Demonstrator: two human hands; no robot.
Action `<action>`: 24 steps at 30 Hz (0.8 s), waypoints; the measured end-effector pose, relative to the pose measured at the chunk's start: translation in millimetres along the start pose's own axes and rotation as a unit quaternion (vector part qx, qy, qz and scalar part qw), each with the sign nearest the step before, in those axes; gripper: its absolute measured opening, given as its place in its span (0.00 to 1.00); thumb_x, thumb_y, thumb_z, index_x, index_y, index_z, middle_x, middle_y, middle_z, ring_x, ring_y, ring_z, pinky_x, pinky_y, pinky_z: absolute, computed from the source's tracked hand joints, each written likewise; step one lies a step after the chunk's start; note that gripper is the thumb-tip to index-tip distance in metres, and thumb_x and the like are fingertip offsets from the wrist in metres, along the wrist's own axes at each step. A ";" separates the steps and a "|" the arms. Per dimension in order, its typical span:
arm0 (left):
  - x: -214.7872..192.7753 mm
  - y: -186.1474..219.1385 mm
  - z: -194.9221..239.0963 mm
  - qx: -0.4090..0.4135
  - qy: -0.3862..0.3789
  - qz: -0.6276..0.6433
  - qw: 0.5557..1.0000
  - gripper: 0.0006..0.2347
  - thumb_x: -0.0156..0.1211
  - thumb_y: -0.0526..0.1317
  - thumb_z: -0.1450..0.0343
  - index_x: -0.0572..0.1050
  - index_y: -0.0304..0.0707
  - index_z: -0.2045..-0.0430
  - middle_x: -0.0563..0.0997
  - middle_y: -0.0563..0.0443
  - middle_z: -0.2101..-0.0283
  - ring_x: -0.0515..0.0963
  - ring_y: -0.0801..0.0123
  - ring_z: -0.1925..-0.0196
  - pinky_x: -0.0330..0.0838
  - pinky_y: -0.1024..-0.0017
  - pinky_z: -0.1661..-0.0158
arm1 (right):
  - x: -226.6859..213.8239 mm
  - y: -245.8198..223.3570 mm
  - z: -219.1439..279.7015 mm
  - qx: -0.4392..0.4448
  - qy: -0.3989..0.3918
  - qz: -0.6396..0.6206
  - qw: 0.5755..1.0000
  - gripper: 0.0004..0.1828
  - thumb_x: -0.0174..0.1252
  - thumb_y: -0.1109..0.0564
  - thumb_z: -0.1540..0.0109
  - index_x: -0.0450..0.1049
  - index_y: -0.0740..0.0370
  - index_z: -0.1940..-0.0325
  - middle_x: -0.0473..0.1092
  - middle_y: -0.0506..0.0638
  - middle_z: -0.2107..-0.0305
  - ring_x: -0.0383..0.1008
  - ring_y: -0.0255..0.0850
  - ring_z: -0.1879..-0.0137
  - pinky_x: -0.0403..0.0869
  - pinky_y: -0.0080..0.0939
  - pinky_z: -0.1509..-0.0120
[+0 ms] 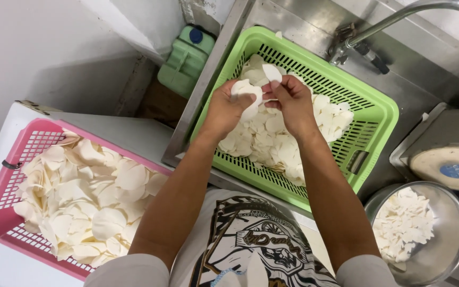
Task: The person lifts a basket of sliced food from a deep fryer using a metal handle. They then move to a sink area and separate white, thin slices from a green basket into a metal bowl by hand. Finally, they return to the fryer and transfer the fried slices into a green basket.
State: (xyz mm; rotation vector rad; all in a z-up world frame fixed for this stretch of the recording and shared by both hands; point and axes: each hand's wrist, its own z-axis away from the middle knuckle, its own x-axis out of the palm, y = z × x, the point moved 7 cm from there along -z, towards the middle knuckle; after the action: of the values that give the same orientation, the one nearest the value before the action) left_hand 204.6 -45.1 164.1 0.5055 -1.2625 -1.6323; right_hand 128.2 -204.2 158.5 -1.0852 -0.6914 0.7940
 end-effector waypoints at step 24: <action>13.5 11.8 13.2 -0.023 -0.020 0.014 0.999 0.07 0.73 0.37 0.34 0.81 0.38 0.69 0.83 0.52 0.75 0.82 0.75 0.74 0.78 0.79 0.71 | 4.0 3.3 12.8 -0.009 -0.053 0.002 0.999 0.11 0.68 0.58 0.36 0.75 0.66 0.54 0.68 0.49 0.71 0.75 0.35 0.70 0.82 0.32 0.66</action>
State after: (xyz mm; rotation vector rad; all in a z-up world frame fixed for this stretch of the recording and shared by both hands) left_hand 193.5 -50.1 182.7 0.4266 -1.2536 -1.6517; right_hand 119.3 -193.7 159.9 -1.0675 -0.7876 0.8550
